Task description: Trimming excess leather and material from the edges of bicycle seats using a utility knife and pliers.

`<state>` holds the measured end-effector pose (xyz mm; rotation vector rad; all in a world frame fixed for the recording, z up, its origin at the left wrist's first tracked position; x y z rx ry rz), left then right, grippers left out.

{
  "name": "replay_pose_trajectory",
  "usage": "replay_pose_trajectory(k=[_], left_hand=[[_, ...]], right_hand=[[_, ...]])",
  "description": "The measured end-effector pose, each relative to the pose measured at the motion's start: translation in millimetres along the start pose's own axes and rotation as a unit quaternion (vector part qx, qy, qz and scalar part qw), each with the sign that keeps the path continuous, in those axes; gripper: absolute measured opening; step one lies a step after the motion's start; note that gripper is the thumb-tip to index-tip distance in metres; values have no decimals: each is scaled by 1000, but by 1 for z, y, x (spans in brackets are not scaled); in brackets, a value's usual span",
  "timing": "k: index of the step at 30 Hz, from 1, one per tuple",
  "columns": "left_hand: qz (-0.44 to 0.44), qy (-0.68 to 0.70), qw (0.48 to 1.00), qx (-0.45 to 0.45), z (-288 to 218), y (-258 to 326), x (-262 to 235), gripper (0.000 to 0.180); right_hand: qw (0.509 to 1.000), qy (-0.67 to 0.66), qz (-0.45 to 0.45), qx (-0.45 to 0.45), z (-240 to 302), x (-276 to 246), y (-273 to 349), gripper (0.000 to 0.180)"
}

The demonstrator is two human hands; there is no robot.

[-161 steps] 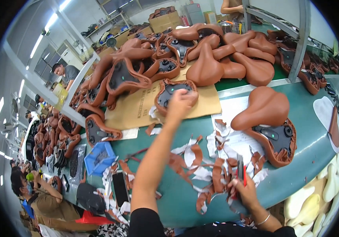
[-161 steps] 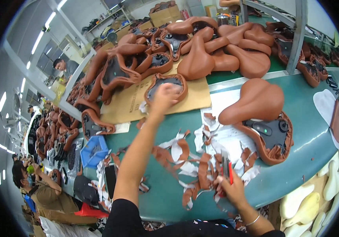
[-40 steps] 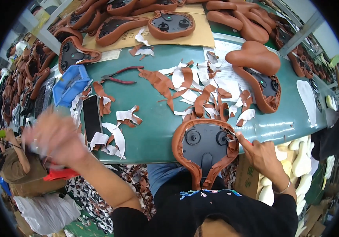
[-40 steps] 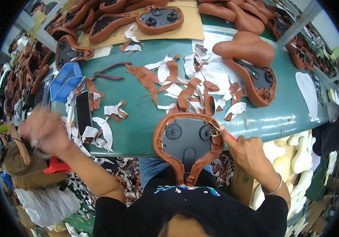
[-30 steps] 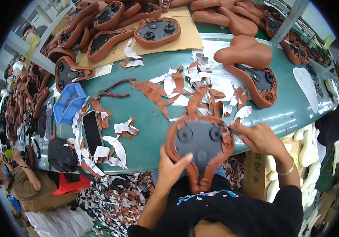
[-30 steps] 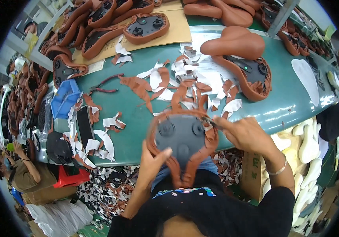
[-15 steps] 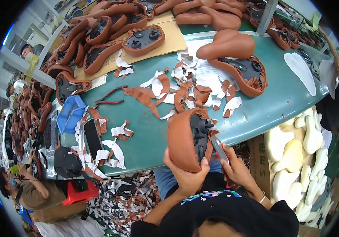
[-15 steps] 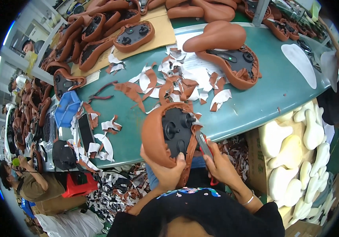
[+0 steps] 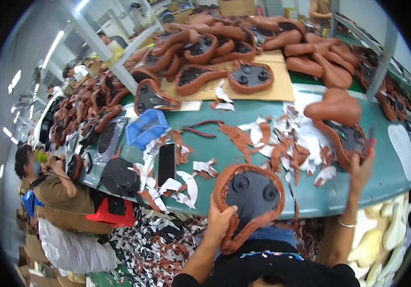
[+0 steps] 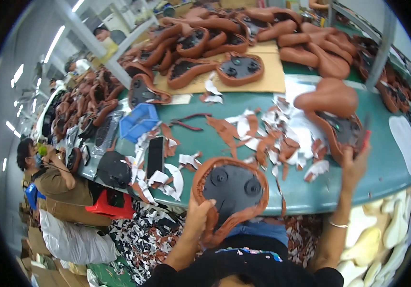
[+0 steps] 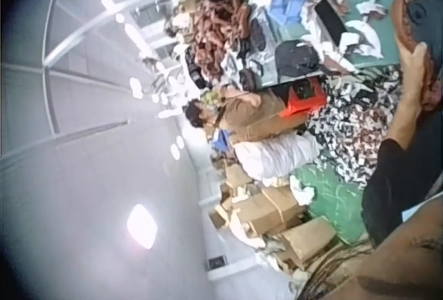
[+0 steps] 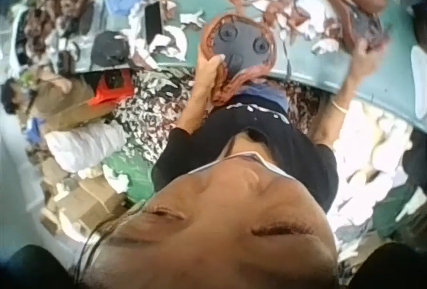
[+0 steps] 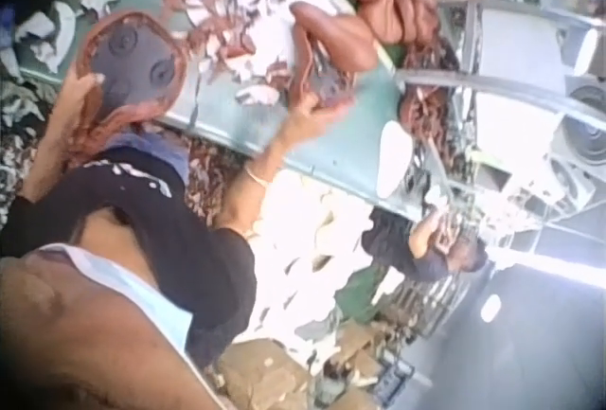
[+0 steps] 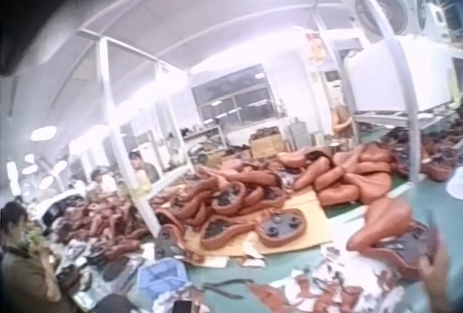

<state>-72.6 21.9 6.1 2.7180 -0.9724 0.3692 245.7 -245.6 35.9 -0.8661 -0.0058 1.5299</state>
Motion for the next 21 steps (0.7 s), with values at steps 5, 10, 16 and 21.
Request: replay_pose_trajectory(k=[5, 10, 16, 21], left_hand=[[24, 80, 995, -54, -32, -120, -35, 54], [32, 274, 961, 11, -136, -269, -10, 65], [-364, -203, 881, 224, -74, -360, -71, 77], [-574, -278, 764, 93, -78, -398, -123, 89]], right_hand=[[980, -82, 164, -70, 61, 41, 15, 39], [974, -91, 205, 22, 89, 72, 16, 29], [918, -229, 265, 186, 75, 108, 51, 36], [902, -236, 296, 206, 59, 138, 87, 36]])
Point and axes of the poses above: each hand's wrist, its own y-axis away from the middle knuckle, its own x-axis out of the palm, z = x × y, the point moved 4 cm from there along -y, towards the middle knuckle, and after that the axes turned 2 degrees about -z, right-handed, at the moved point
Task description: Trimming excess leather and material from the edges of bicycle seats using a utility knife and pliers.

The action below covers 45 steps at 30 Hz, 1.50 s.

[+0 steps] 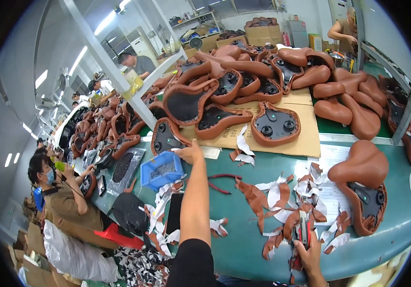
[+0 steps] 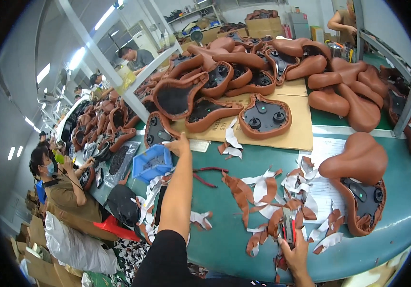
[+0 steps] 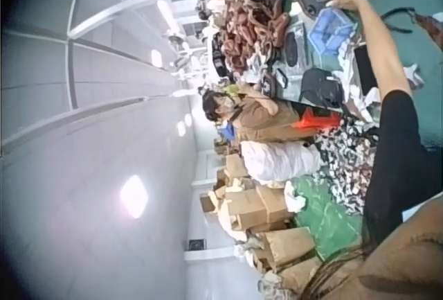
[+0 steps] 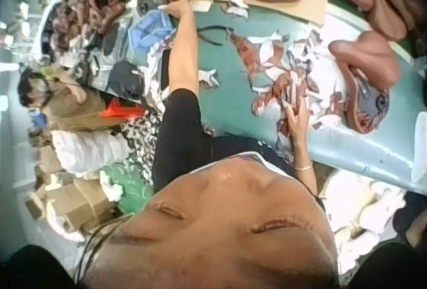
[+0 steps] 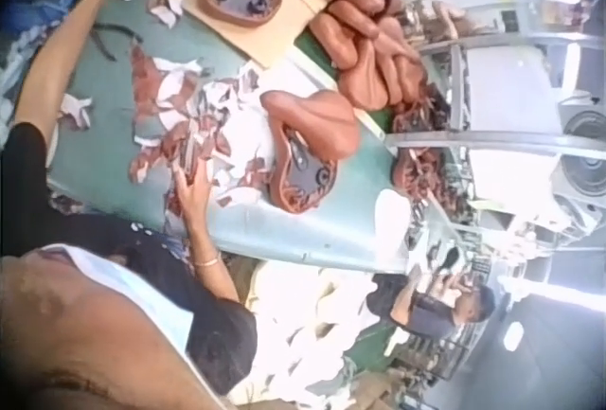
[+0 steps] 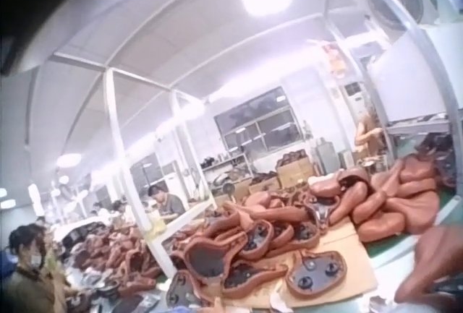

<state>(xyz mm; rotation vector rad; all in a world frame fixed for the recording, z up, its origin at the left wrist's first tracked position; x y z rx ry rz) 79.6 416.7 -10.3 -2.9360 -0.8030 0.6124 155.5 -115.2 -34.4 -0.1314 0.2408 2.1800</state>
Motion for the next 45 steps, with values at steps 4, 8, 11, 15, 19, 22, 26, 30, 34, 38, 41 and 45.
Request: replay_pose_trajectory(k=[4, 8, 11, 15, 19, 22, 26, 30, 34, 38, 41, 45], left_hand=[[7, 57, 991, -125, -19, -12, 1, 84], [-5, 271, 956, -116, -33, 2, -8, 67], [115, 352, 928, 42, -18, 31, -17, 65], [260, 330, 907, 19, -34, 24, 6, 66], [197, 298, 932, -63, -43, -38, 61, 73], [119, 220, 968, -3, -42, -85, 89, 77], [127, 51, 990, -10, -28, -79, 109, 85], [53, 52, 995, 69, -27, -95, 105, 90], [90, 67, 994, -1, -41, -78, 119, 94], [82, 88, 989, 88, -27, -135, 99, 104], [88, 25, 992, 91, -15, -87, 91, 98], [131, 86, 987, -31, -34, -32, 60, 87]], right_hand=[[993, 71, -38, -86, 19, 5, -5, 32], [997, 63, -25, -43, 22, 5, -6, 31], [996, 71, -42, -46, 9, 2, -10, 27], [994, 69, -71, -52, 3, 0, -9, 28], [971, 130, -133, -153, 8, 7, -12, 30], [988, 132, -80, 12, 29, 3, 7, 41], [985, 123, -105, 55, 20, 1, 2, 40], [981, 157, -57, 103, 31, 0, 4, 40], [978, 172, -65, 102, 24, -5, 8, 38], [989, 128, -17, 71, 30, -1, -1, 37], [987, 137, -27, 77, 28, 0, -5, 39], [984, 161, -56, 43, 16, -9, 0, 41]])
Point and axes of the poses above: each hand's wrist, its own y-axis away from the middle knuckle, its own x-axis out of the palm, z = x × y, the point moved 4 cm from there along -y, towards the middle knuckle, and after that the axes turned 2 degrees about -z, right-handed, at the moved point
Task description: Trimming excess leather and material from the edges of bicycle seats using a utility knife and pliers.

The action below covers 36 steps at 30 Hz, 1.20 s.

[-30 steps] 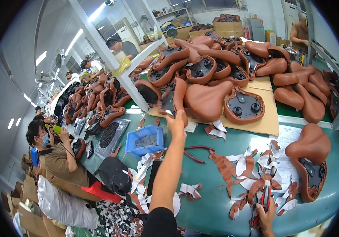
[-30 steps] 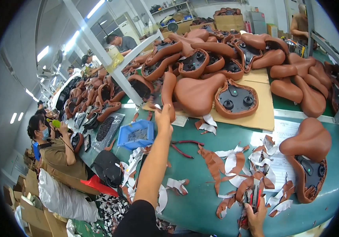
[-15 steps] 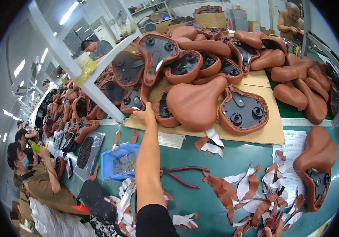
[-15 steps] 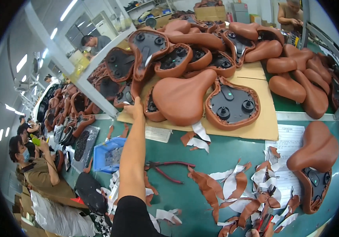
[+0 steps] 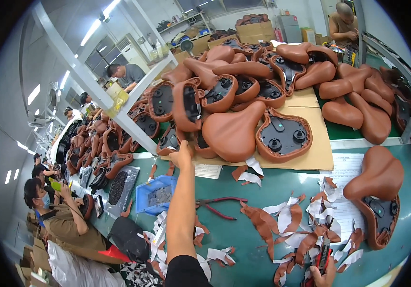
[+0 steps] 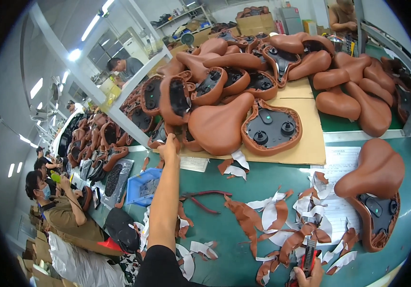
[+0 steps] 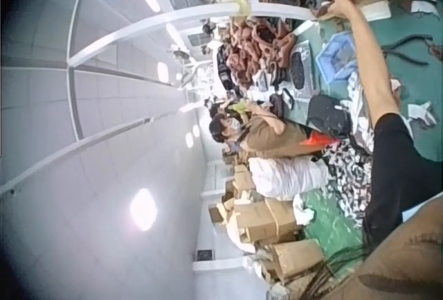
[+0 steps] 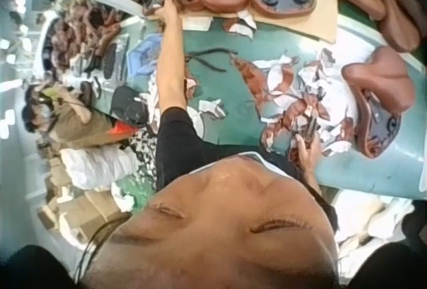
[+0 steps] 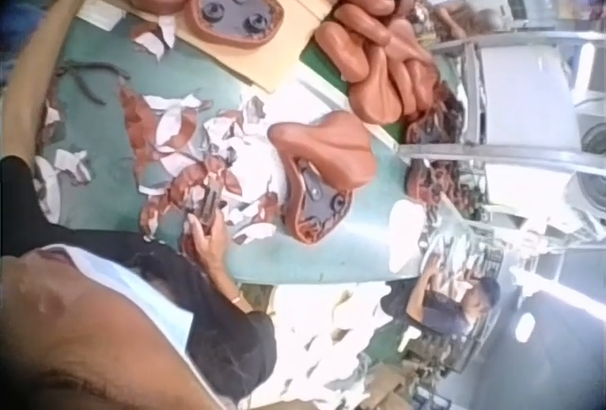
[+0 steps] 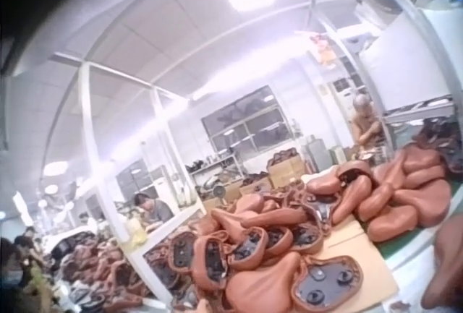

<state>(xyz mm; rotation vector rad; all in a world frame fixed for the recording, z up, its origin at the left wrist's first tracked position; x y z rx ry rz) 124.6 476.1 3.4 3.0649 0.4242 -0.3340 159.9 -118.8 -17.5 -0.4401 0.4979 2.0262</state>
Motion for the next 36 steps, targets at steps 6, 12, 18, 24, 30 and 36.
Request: replay_pose_trajectory(k=[6, 12, 18, 24, 30, 36], left_hand=[[-74, 81, 989, 97, -21, -63, 5, 77], [-158, -58, 983, 67, -32, -95, 60, 95], [-157, -192, 964, 91, -4, -197, 16, 81], [150, 263, 952, 53, 36, -73, 36, 74], [421, 21, 907, 17, -29, 33, 9, 75], [261, 1, 946, 193, -49, 67, 24, 72]], right_hand=[[999, -46, 7, -18, 9, 6, 1, 42], [999, -24, -26, 12, 8, 3, 3, 39], [998, -19, 28, 48, 17, 1, 3, 39], [997, -25, -15, 68, 24, 7, -4, 37], [1000, 22, -4, -21, 11, 8, 3, 39], [998, 11, -10, -67, 4, 13, 0, 38]])
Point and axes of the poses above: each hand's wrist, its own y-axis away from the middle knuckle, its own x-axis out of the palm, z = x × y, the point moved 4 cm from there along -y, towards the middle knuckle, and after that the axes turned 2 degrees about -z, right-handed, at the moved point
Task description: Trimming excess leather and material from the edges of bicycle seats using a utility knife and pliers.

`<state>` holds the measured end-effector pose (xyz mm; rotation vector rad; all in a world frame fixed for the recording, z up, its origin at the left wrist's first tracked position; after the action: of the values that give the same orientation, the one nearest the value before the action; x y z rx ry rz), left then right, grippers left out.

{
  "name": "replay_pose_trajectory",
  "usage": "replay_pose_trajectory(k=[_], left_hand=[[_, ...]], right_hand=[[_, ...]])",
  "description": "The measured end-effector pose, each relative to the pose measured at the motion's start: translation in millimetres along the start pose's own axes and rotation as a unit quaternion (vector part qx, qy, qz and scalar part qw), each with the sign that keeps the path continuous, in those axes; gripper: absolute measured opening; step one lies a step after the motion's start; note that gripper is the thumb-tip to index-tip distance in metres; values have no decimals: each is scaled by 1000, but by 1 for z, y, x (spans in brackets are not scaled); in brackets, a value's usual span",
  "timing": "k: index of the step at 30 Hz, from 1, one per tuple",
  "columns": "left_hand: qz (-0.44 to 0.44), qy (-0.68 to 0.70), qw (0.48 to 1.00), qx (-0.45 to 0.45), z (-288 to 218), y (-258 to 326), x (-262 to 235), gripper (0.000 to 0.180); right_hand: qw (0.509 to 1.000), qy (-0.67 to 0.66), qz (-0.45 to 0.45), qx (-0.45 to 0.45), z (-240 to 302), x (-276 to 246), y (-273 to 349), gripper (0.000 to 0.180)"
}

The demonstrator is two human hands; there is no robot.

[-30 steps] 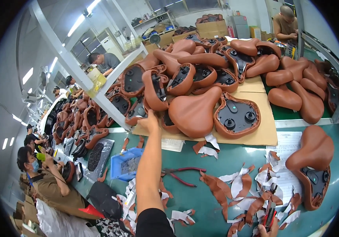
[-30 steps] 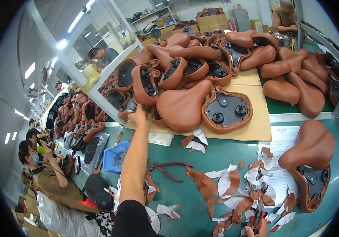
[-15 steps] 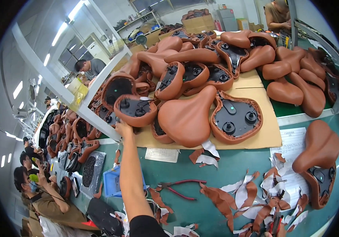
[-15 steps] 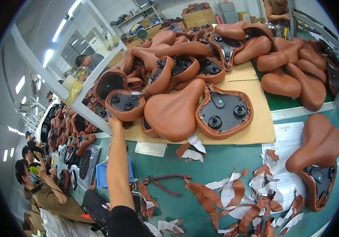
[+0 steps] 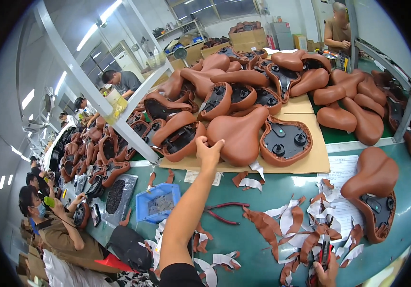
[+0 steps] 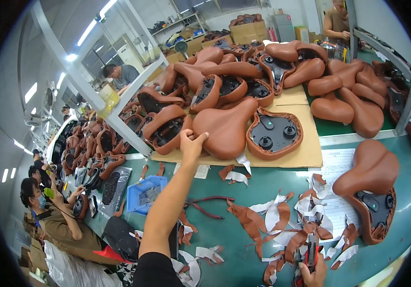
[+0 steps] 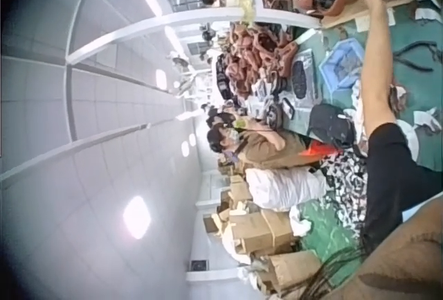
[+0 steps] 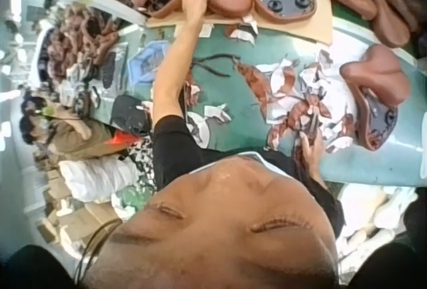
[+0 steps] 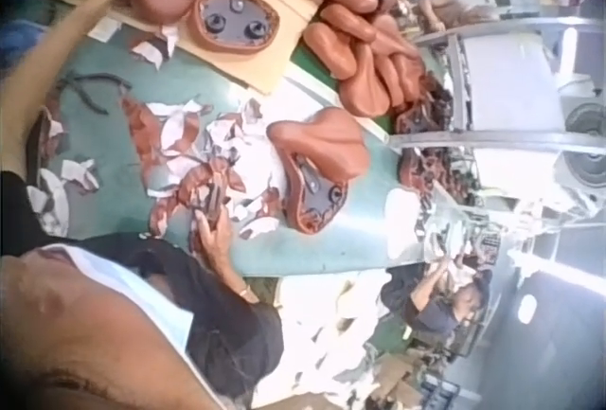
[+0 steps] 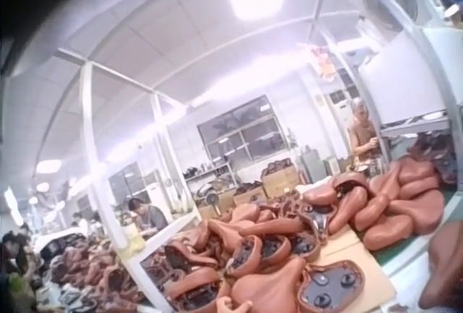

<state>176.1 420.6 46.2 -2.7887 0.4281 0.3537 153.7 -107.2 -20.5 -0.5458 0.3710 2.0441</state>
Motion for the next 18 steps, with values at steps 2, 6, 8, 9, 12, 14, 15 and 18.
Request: replay_pose_trajectory(k=[2, 6, 8, 9, 12, 14, 15, 18], left_hand=[[78, 121, 989, -13, -21, 16, 21, 84], [-38, 101, 991, -84, -27, 19, 21, 83], [-72, 29, 965, 249, -56, 26, 22, 82], [-64, -32, 928, 366, -98, 53, 32, 78], [-89, -122, 801, 579, -124, 52, 13, 67], [-130, -250, 722, 632, -131, 16, 1, 67], [-145, -315, 730, 589, -130, -16, -10, 68], [-234, -472, 758, 386, -124, -56, -31, 67]], right_hand=[[995, -26, -77, -58, -5, -1, 4, 30], [997, -62, -47, -2, 2, 1, -2, 32], [998, -49, -48, -3, -5, 4, -9, 32], [997, -38, -68, -17, -6, -3, -5, 34], [999, -28, -35, 4, -5, -7, 1, 37], [999, -27, -24, -10, 1, -8, -1, 37], [999, -30, -23, -16, 6, -8, -1, 38], [998, -34, -21, -48, 0, 1, -5, 37]])
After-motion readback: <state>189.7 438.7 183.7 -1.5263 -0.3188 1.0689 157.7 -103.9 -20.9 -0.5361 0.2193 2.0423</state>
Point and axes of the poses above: each hand's wrist, its own y-axis away from the middle knuckle, its own x-axis out of the palm, z = x × y, the point moved 4 cm from there along -y, towards the middle knuckle, and after that the axes turned 2 degrees about -z, right-handed, at the moved point
